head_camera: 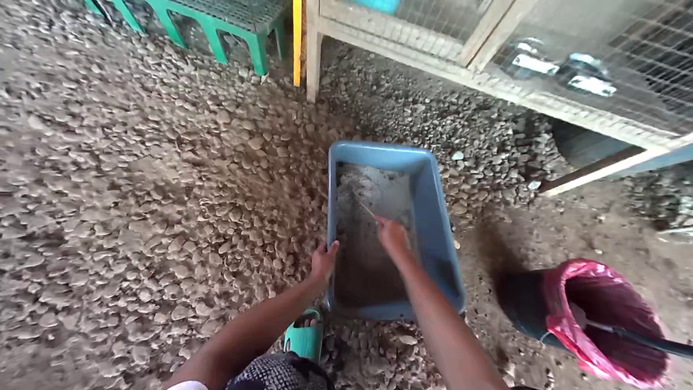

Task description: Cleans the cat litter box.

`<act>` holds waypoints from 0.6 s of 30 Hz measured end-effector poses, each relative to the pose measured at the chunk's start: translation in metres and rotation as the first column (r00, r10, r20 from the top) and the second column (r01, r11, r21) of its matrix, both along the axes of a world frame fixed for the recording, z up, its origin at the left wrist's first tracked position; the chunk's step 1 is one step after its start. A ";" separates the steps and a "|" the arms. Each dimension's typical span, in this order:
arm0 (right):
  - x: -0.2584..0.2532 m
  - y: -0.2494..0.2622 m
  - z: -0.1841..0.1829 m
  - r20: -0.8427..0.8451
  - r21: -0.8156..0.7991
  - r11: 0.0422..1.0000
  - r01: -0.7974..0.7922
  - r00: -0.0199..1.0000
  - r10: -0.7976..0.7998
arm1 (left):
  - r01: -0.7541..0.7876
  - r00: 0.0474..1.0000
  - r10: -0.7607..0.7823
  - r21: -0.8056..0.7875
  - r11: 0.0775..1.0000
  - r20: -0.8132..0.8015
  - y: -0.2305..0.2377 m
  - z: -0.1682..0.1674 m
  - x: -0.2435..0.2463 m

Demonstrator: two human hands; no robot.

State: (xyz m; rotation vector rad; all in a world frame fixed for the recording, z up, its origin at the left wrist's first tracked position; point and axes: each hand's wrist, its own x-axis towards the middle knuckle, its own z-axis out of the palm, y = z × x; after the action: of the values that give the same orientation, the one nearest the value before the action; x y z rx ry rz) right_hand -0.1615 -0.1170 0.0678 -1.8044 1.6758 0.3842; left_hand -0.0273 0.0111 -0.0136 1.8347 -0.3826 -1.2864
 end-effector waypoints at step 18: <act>0.011 -0.041 -0.028 -0.028 -0.094 0.995 0.025 0.999 -0.027 | -0.014 0.999 0.015 0.010 1.000 -0.053 0.002 -0.004 -0.002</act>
State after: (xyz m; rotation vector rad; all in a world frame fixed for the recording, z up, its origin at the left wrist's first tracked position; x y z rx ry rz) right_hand -0.1509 -0.1580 0.0398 -1.8505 1.7626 0.3271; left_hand -0.0294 0.0128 -0.0178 1.8051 -0.3342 -1.3261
